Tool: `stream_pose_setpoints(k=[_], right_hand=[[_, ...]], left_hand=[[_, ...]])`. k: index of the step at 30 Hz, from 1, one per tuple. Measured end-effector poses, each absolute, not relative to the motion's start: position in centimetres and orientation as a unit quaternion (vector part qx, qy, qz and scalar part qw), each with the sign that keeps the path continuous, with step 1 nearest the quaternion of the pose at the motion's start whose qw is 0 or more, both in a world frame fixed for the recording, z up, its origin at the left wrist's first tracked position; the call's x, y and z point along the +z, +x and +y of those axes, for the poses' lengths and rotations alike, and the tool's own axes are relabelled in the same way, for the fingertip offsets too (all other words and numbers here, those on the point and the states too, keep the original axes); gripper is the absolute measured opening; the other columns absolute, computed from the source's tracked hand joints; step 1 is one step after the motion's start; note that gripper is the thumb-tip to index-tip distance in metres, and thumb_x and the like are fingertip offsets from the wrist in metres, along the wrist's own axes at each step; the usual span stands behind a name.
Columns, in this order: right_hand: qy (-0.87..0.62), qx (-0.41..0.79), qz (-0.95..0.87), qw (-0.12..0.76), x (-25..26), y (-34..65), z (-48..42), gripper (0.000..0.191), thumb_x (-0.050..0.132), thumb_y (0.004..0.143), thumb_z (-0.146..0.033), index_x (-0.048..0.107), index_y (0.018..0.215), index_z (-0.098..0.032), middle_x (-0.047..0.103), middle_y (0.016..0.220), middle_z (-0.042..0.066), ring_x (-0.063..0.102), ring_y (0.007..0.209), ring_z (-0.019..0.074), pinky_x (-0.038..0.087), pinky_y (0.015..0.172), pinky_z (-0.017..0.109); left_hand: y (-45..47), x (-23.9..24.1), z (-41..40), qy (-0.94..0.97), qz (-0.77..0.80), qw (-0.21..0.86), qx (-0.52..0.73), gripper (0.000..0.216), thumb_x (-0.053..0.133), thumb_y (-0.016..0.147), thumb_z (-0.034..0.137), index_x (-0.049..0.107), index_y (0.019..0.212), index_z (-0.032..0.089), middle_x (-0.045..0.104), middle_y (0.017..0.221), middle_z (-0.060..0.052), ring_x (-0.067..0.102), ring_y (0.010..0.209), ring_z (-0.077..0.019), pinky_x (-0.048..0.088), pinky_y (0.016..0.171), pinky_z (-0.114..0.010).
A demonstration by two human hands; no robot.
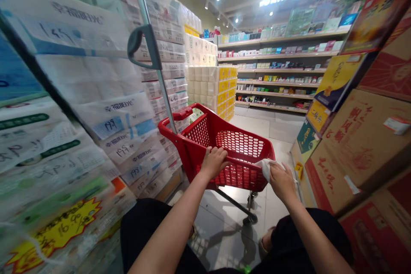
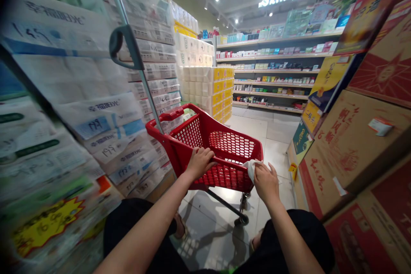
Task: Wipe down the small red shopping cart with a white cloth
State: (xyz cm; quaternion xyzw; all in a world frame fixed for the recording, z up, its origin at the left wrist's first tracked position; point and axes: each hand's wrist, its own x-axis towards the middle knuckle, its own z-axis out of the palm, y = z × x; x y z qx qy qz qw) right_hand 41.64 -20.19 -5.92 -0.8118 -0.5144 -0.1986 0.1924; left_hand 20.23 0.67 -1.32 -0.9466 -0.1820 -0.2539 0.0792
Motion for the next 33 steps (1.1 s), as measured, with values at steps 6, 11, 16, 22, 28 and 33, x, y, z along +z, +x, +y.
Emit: stream_pose_setpoints(k=[6,11,16,22,28,33], right_hand=[[-0.814,-0.219,-0.508,0.176,-4.7,38.7,-18.4,0.036,0.031,0.099,-0.029,0.066,0.099,-0.018,0.069,0.105,0.009,0.056,0.106,0.0214,0.032,0.096,0.036],[-0.807,-0.198,-0.536,0.150,-2.7,34.4,-14.7,0.031,0.034,0.099,-0.030,0.062,0.102,-0.018,0.068,0.100,0.009,0.057,0.091,0.0198,0.033,0.078,0.031],[-0.805,-0.174,-0.548,0.145,-1.7,32.3,-11.8,0.032,0.032,0.101,-0.032,0.062,0.101,-0.020,0.069,0.096,0.007,0.060,0.083,0.0172,0.029,0.068,0.028],[-0.797,-0.194,-0.549,0.160,-1.6,32.5,-12.5,0.038,0.028,0.102,-0.037,0.062,0.094,-0.022,0.069,0.086,0.003,0.059,0.072,0.0143,0.023,0.063,0.029],[-0.791,-0.242,-0.536,0.169,-3.1,34.7,-15.6,0.035,0.032,0.101,-0.032,0.061,0.088,-0.020,0.066,0.077,0.003,0.056,0.068,0.0139,0.027,0.065,0.030],[-0.771,-0.286,-0.526,0.216,-5.7,38.7,-19.4,0.031,0.035,0.100,-0.030,0.059,0.083,-0.019,0.067,0.086,0.006,0.059,0.090,0.0191,0.035,0.087,0.031]], left_hand=[[20.3,-1.2,0.2,-0.947,-0.187,0.080,-0.249,0.022,0.059,0.091,0.044,0.056,0.100,0.023,0.059,0.104,-0.005,0.050,0.097,-0.0231,0.030,0.095,-0.041],[20.3,-1.2,0.2,-0.945,-0.190,0.085,-0.252,0.023,0.059,0.091,0.044,0.056,0.099,0.023,0.059,0.103,-0.004,0.049,0.097,-0.0237,0.030,0.094,-0.042],[20.3,-1.3,0.4,-0.943,-0.193,0.093,-0.254,0.014,0.058,0.092,0.037,0.056,0.097,0.023,0.060,0.101,-0.004,0.049,0.096,-0.0235,0.030,0.096,-0.042],[20.1,-1.2,0.6,-0.948,-0.183,0.077,-0.248,0.018,0.058,0.092,0.040,0.056,0.099,0.024,0.060,0.101,-0.004,0.050,0.097,-0.0230,0.030,0.095,-0.042],[19.9,-1.3,0.4,-0.948,-0.175,0.076,-0.253,0.023,0.060,0.091,0.044,0.056,0.101,0.024,0.060,0.103,-0.003,0.050,0.097,-0.0230,0.029,0.096,-0.041],[20.0,-1.4,0.4,-0.945,-0.173,0.077,-0.265,0.023,0.061,0.090,0.044,0.055,0.099,0.023,0.060,0.101,-0.002,0.050,0.097,-0.0227,0.029,0.096,-0.041]])
